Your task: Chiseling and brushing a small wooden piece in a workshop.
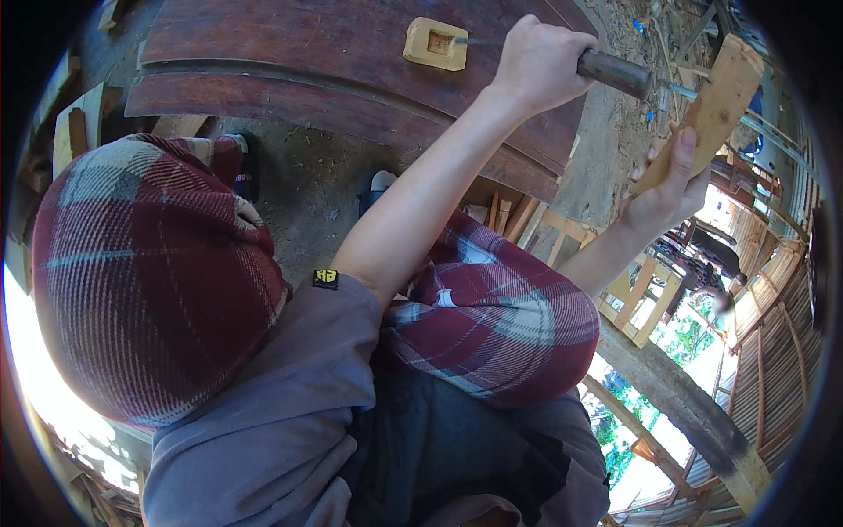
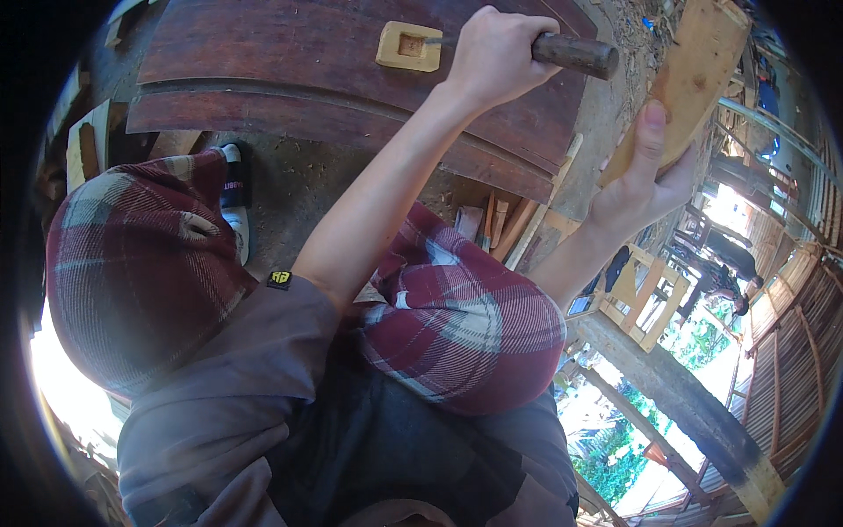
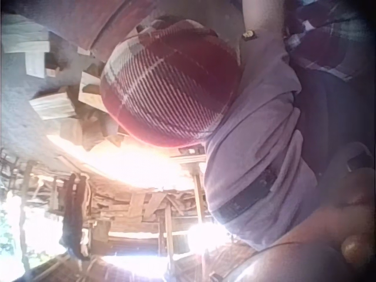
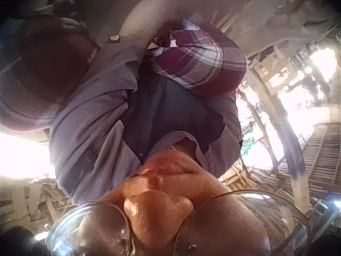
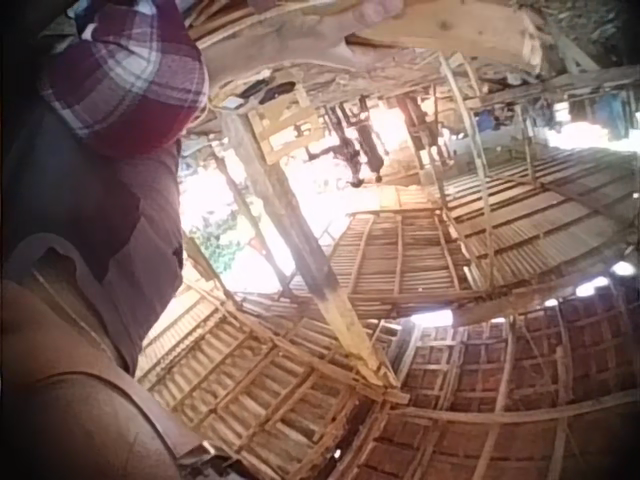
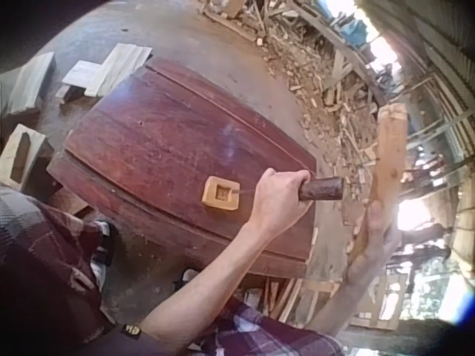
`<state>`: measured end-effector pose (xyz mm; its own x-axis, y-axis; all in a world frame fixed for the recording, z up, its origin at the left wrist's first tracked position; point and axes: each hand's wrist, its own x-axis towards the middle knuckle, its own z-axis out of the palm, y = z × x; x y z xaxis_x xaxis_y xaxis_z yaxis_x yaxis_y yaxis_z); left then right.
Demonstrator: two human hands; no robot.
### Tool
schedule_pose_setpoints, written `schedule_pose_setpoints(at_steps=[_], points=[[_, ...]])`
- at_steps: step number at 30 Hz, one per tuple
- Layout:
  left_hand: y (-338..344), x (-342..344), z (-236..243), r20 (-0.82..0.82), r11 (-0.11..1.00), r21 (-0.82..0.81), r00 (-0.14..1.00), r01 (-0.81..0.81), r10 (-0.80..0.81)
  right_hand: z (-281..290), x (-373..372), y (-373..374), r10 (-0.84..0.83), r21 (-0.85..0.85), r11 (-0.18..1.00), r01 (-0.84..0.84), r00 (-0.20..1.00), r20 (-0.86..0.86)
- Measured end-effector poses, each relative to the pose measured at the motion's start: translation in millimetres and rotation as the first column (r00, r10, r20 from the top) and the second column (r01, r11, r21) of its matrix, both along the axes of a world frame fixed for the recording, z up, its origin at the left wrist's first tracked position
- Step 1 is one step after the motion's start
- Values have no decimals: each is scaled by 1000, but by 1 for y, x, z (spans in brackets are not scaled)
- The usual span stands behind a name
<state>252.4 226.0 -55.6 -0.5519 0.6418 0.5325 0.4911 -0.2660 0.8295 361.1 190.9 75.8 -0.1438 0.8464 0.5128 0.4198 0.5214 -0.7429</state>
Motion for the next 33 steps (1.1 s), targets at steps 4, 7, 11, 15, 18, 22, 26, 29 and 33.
schedule_pose_setpoints(at_steps=[4, 7, 11, 15, 18, 22, 26, 29, 33], points=[[-5, 8, 1, 102, 999, -5, 993, 52, -51, 0, 4, 1, -49, 4, 999, 49, 998, 34], [-5, 8, -4, 90, 998, -23, 995, 51, -49, 1, 2, -1, -53, 4, 999, 53, 998, 40], [-2, 9, -5, 142, 998, -34, 989, 49, -44, 0, 1, 1, -41, 20, 999, 41, 999, 25], [-2, 5, -5, 170, 999, -17, 985, 42, -39, -1, 4, 0, -39, 7, 999, 39, 998, 45], [-3, 2, -6, 170, 1000, -2, 985, 12, -12, -2, 5, 1, -28, -8, 1000, 28, 999, 38], [-1, -1, -5, 206, 999, -24, 978, 41, -35, 4, 14, 8, -61, 109, 993, 46, 989, 137], [3, -2, -2, 271, 996, -23, 959, 86, -77, 16, 5, -5, -70, 129, 989, 76, 996, -51], [4, -4, -3, 248, 999, -25, 968, 44, -37, 7, 1, -3, -85, 101, 992, 69, 984, 156], [-1, -10, -14, 233, 990, -104, 970, 90, -64, -5, -12, -3, -84, 69, 996, 64, 939, 335]])
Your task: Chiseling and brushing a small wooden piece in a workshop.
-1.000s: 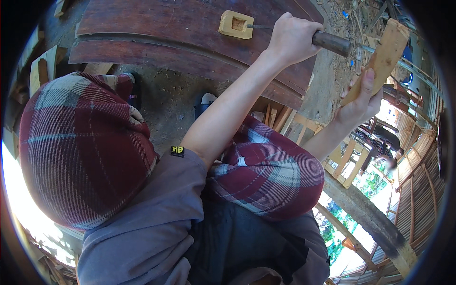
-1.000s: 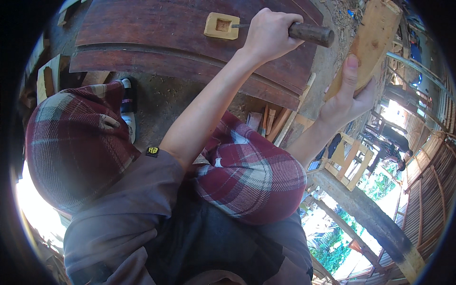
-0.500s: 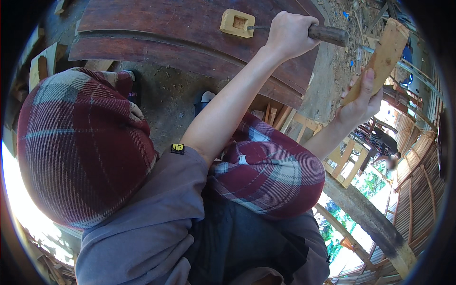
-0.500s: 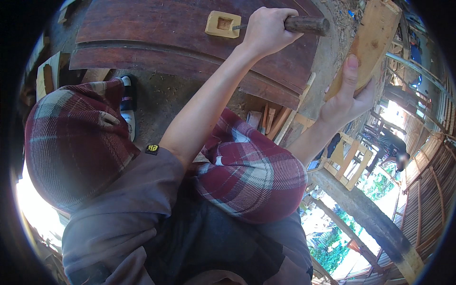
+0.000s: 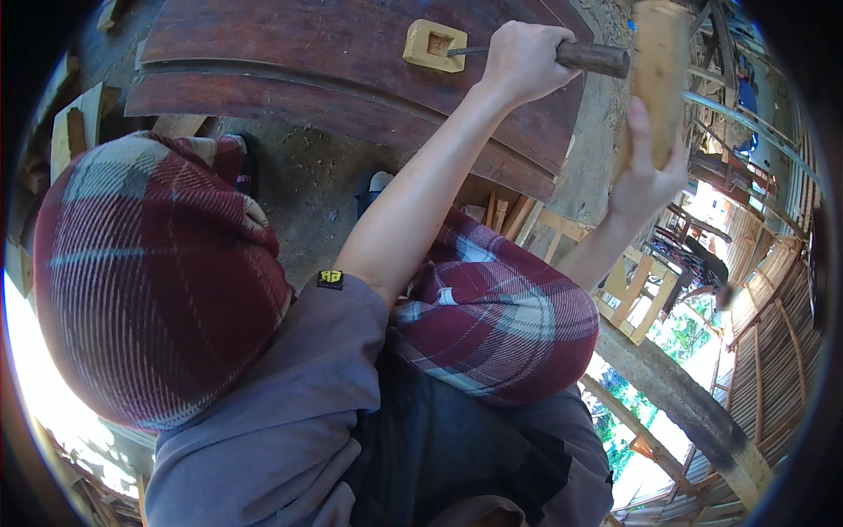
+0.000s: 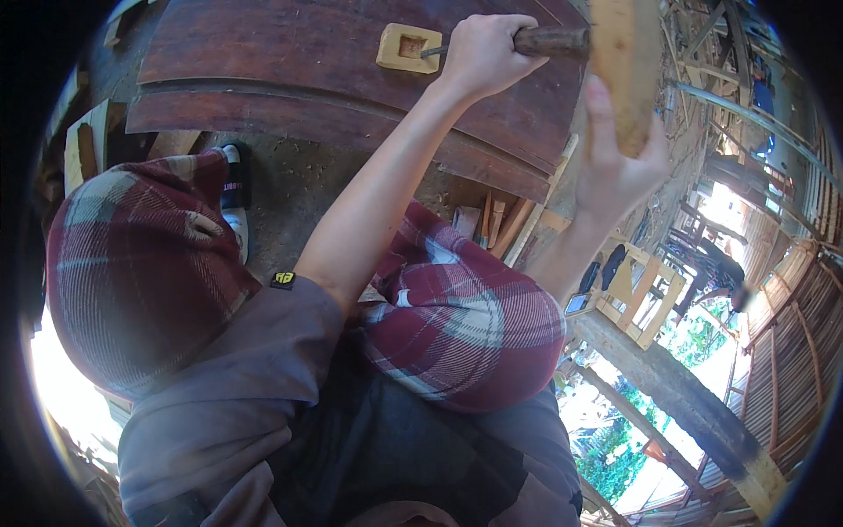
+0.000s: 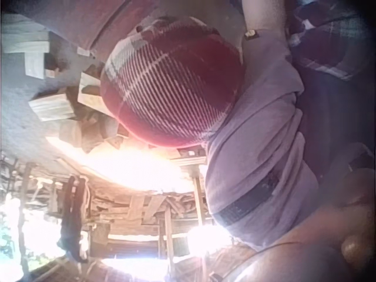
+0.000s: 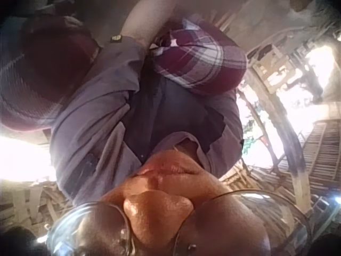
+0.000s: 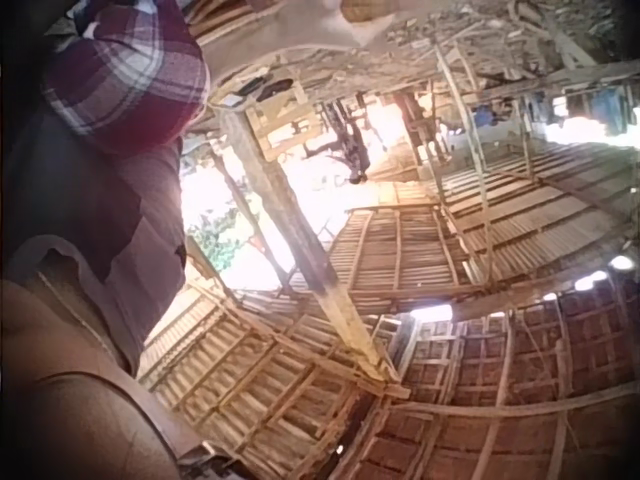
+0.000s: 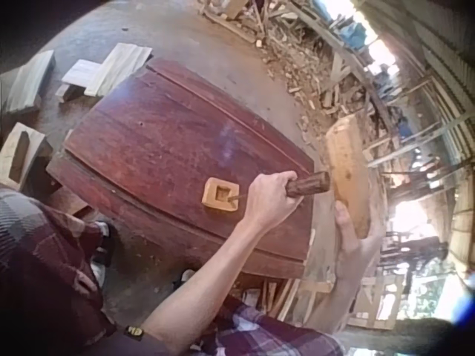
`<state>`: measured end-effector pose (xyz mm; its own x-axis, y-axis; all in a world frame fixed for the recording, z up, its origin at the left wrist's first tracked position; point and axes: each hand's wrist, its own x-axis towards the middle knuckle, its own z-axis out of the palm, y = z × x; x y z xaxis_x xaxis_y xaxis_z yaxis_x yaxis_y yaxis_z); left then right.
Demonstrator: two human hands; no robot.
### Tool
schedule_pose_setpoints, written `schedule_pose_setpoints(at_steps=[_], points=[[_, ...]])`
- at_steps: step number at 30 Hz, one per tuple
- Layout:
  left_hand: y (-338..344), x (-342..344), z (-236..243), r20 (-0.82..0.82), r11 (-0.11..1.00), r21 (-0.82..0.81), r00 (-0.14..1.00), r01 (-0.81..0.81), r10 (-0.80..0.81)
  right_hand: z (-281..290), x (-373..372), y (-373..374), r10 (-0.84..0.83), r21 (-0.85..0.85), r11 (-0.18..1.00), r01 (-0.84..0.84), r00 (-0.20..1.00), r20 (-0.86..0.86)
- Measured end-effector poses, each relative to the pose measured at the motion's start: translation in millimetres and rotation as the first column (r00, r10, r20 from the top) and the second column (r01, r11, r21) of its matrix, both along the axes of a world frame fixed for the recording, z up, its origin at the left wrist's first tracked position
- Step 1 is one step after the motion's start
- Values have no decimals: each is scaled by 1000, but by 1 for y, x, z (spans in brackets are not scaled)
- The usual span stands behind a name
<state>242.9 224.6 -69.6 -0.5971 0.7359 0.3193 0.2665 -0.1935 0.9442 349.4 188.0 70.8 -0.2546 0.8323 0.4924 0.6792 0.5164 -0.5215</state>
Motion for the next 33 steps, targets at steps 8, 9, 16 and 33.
schedule_pose_setpoints(at_steps=[8, 9, 16, 33], points=[[5, 6, 2, -39, 994, 84, 997, -67, 70, 9, 16, 8, 78, 173, 985, -31, 958, -275], [4, 5, 1, -41, 994, 81, 997, -67, 71, 3, 17, 11, 93, 237, 970, -52, 981, -169], [10, 19, 5, -59, 987, 126, 992, -102, 110, 5, 28, 10, 62, 100, 994, -37, 964, -258], [9, 20, 4, -69, 987, 128, 992, -97, 107, 4, 25, 12, 84, 142, 989, -48, 962, -261]])
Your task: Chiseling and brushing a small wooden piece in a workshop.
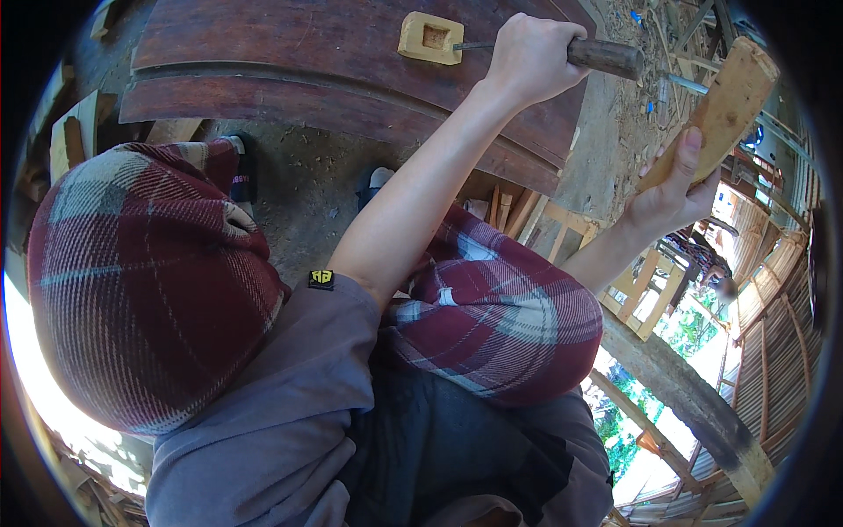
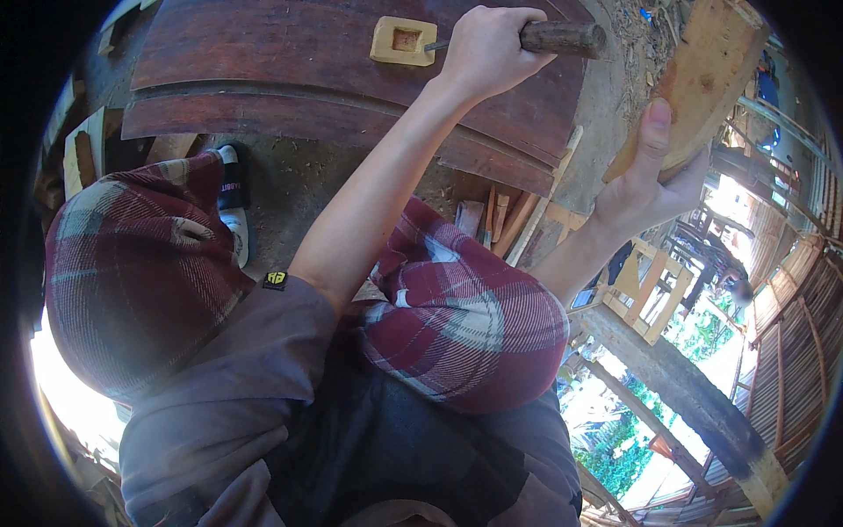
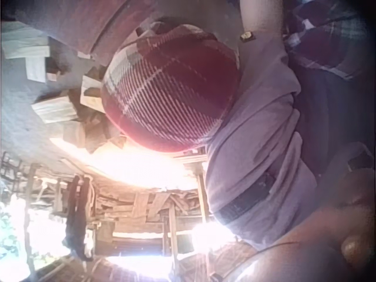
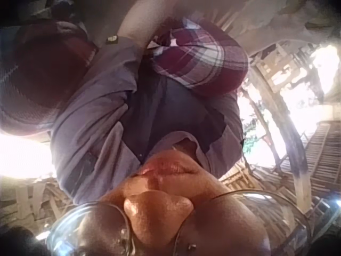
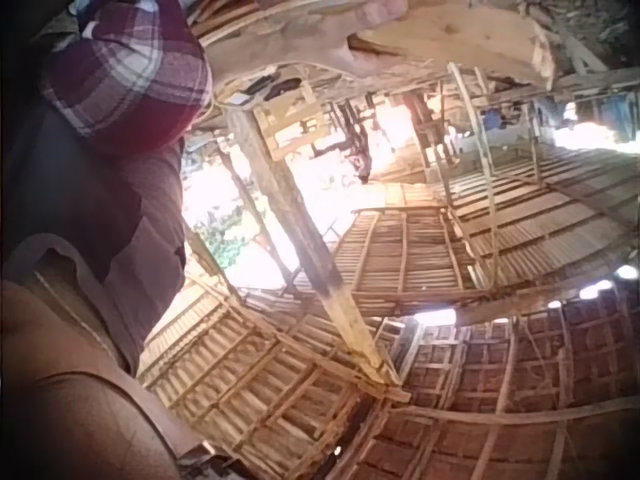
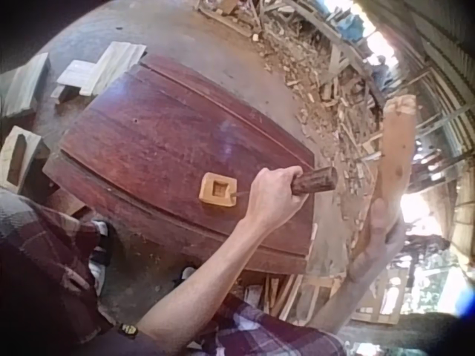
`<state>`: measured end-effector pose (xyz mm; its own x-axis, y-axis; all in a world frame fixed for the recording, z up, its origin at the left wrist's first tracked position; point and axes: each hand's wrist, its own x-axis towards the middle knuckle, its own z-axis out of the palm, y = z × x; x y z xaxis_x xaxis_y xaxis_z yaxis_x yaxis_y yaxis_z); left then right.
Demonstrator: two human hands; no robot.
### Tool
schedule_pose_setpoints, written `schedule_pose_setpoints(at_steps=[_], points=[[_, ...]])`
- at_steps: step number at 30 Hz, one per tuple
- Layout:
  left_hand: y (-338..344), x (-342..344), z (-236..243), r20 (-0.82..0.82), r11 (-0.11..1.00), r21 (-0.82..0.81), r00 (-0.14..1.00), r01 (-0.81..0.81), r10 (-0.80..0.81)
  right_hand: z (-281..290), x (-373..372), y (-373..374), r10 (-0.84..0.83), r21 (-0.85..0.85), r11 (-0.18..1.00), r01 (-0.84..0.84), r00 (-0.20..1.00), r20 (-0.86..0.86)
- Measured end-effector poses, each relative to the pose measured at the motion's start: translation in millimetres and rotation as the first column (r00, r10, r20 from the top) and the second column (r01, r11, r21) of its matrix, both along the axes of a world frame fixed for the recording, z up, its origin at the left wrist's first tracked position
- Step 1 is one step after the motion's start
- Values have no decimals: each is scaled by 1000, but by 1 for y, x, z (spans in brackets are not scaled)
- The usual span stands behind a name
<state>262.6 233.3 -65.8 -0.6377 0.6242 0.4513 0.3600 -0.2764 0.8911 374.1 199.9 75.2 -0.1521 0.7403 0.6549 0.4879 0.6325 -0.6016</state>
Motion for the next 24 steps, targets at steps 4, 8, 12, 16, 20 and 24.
schedule_pose_setpoints(at_steps=[4, 8, 12, 16, 20, 24], points=[[2, -1, 3, -10, 1000, -11, 1000, 12, -12, 2, 1, 1, 21, 26, 999, -21, 1000, 3], [2, -3, 2, -20, 1000, -26, 1000, 2, -3, 0, 4, 3, 31, 33, 999, -31, 999, 18], [1, -1, 0, -6, 1000, -15, 1000, -11, 11, 0, 4, 2, 19, 41, 999, -20, 1000, 2], [1, -1, -1, -25, 1000, -25, 1000, 0, -1, 2, 7, -1, -44, -17, 999, 45, 999, 12], [3, -2, -1, -10, 998, -49, 1000, 28, -28, 2, 9, 1, -42, -24, 999, 43, 999, 34], [8, 1, -1, -14, 998, -58, 1000, 5, -6, 5, 6, 4, -27, 101, 995, 21, 998, 57]])
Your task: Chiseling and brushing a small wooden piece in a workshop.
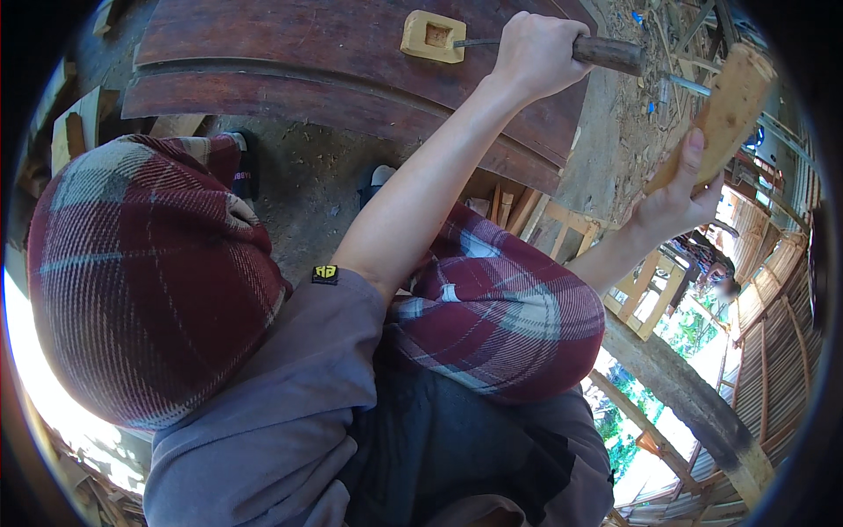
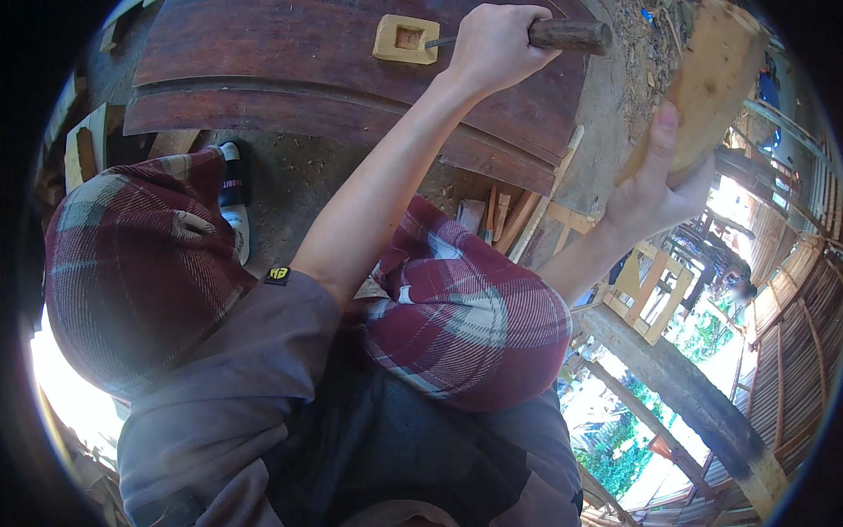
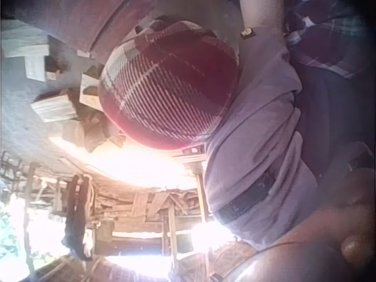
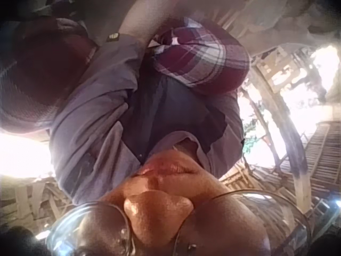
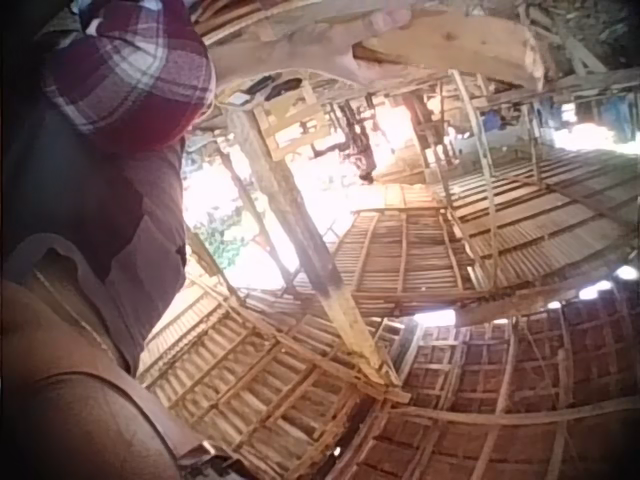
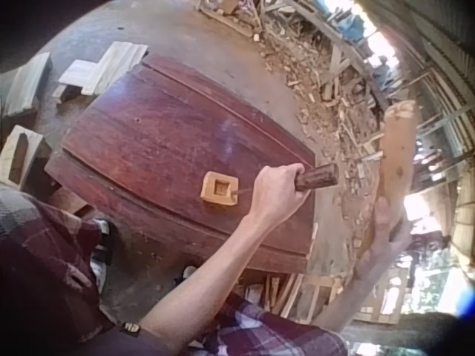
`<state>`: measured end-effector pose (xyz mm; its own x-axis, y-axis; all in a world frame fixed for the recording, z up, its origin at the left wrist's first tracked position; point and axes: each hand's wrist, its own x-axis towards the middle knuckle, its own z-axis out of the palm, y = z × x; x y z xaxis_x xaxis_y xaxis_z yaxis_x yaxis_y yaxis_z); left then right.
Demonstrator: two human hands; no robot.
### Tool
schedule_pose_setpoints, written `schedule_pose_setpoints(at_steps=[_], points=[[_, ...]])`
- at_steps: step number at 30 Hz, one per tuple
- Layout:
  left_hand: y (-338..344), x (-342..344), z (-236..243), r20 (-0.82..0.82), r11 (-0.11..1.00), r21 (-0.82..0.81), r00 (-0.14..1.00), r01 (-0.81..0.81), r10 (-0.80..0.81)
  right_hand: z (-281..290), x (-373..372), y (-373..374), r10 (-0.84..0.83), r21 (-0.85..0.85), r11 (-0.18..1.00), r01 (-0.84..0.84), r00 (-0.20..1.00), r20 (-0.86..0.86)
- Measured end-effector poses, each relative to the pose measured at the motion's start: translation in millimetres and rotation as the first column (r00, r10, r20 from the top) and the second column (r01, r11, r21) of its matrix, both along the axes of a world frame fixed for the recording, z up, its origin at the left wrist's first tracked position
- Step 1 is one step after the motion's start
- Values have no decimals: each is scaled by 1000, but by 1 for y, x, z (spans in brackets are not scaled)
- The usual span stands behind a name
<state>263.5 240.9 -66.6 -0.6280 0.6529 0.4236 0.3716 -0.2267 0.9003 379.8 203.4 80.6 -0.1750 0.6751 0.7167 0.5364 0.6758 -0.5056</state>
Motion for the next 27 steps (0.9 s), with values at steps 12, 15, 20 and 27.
schedule_pose_setpoints(at_steps=[12, 15, 20, 27], points=[[2, -9, 5, 95, 999, -27, 995, 36, -33, -16, -8, -1, -36, -257, 961, 98, 971, 236], [3, -3, 3, 30, 998, -45, 998, 48, -47, -4, -6, -5, -83, -204, 975, 91, 995, 48], [6, 3, 5, 36, 996, -24, 996, 84, -83, -8, -12, -6, -124, -110, 982, 152, 965, 230], [6, -1, -1, -9, 998, -55, 999, 33, -33, -5, -4, -1, -127, 39, 991, 127, 992, 1]])
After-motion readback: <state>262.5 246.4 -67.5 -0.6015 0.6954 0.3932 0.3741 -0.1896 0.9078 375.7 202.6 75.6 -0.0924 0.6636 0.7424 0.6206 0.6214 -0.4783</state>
